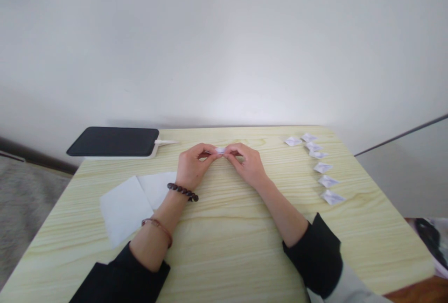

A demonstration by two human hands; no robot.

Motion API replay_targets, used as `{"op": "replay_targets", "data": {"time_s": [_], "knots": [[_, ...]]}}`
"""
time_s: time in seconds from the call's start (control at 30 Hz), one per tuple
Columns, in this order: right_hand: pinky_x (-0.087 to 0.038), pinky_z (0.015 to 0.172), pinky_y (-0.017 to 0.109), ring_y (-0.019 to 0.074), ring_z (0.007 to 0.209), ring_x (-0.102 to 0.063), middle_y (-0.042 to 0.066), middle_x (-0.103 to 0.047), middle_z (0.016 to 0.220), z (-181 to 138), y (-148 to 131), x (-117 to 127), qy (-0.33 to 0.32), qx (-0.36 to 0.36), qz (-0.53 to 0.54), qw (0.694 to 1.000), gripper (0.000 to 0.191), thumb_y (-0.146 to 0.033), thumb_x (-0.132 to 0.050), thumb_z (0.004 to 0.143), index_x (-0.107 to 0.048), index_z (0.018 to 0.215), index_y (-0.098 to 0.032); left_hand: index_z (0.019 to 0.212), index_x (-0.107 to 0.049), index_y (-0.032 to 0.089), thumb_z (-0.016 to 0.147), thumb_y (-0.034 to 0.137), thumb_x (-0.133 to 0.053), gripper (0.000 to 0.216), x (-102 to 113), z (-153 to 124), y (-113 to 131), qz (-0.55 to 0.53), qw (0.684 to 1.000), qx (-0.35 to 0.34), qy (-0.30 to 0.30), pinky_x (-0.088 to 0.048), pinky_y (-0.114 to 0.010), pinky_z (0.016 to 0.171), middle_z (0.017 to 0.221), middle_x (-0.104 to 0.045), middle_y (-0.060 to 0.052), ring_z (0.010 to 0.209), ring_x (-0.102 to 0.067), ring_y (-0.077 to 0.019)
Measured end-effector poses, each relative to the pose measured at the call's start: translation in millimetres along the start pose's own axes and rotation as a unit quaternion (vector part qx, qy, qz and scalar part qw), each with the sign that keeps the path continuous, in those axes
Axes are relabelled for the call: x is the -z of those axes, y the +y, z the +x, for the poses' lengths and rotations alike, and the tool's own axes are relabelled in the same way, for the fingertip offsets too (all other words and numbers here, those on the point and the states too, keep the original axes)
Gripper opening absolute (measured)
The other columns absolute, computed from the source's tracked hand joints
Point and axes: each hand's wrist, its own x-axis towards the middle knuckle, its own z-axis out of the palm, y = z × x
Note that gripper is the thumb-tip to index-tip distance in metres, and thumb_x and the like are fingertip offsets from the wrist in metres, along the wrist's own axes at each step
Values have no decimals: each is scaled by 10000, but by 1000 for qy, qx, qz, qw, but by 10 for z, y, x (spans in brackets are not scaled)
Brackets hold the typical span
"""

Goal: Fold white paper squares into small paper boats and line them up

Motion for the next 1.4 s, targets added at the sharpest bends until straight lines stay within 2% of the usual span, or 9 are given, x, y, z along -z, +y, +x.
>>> {"op": "replay_targets", "data": {"time_s": [0.17, 0.43, 0.73, 0.87, 1.03, 1.13, 1.23, 1.33, 1.4], "knots": [[-544, 709, 277, 153, 720, -667, 22, -683, 804, 5, -33, -1, 23, -55, 47, 997, 157, -373, -606, 836, -619, 823, -217, 711, -651, 192, 675, 396, -738, 225, -2, 2, 2, -33, 999, 31, -2, -564, -320, 766, 813, -730, -34, 759, -681, -186], [-547, 658, 279, 149, 629, -669, -6, -667, 665, 19, -76, -38, 64, -134, 140, 979, 217, -382, -695, 751, -571, 769, -204, 713, -662, 174, 662, 294, -743, 153, 5, 24, -5, -85, 991, 99, -9, -561, -292, 635, 660, -712, -17, 624, -666, -168], [-545, 585, 251, 155, 618, -696, -12, -677, 657, 31, -41, -43, 55, -193, 221, 954, 301, -462, -689, 730, -573, 806, -194, 888, -655, 138, 686, 440, -744, 374, -10, 26, -27, -177, 972, 155, -16, -591, -358, 717, 718, -729, -67, 708, -714, -225], [-541, 567, 238, 138, 594, -684, -25, -660, 636, 32, -33, -38, 53, -204, 233, 949, 313, -472, -679, 732, -564, 818, -194, 945, -654, 164, 762, 428, -677, 322, -14, 14, -36, -118, 988, 98, -25, -591, -327, 691, 745, -722, -48, 745, -702, -210], [-527, 517, 226, 120, 511, -642, -39, -634, 566, 46, -36, -6, 63, -215, 257, 940, 308, -443, -706, 714, -558, 795, -185, 884, -706, 204, 787, 365, -661, 194, 28, 12, 8, 20, 995, -80, -53, -571, -305, 768, 1083, -675, -85, 975, -645, -207], [-512, 489, 224, 109, 463, -602, -43, -618, 529, 60, -36, 13, 35, -214, 260, 941, 294, -429, -709, 714, -562, 777, -182, 898, -718, 232, 787, 306, -675, 141, 55, 11, 31, 64, 982, -165, -74, -528, -325, 877, 1056, -689, -65, 966, -647, -189], [-512, 488, 230, 114, 477, -597, -39, -610, 542, 57, -44, 12, 14, -201, 240, 950, 256, -417, -677, 750, -571, 785, -187, 888, -720, 233, 825, 278, -633, 116, 56, 3, 30, 85, 978, -183, -62, -517, -311, 881, 965, -719, -47, 920, -663, -178], [-541, 563, 238, 143, 715, -661, 46, -686, 853, 34, -69, 4, 12, -132, 168, 977, 181, -363, -572, 842, -618, 887, -194, 903, -720, 221, 839, 300, -616, 145, 45, -9, 17, 95, 981, -164, -41, -539, -287, 821, 943, -732, -41, 858, -679, -172], [-557, 662, 252, 165, 933, -638, 90, -631, 1111, 16, -82, 0, 15, -41, 89, 995, 156, -287, -554, 854, -633, 958, -202, 924, -717, 207, 842, 313, -610, 172, 40, -16, 7, 95, 983, -151, -38, -553, -272, 780, 938, -737, -40, 819, -686, -166]]}}
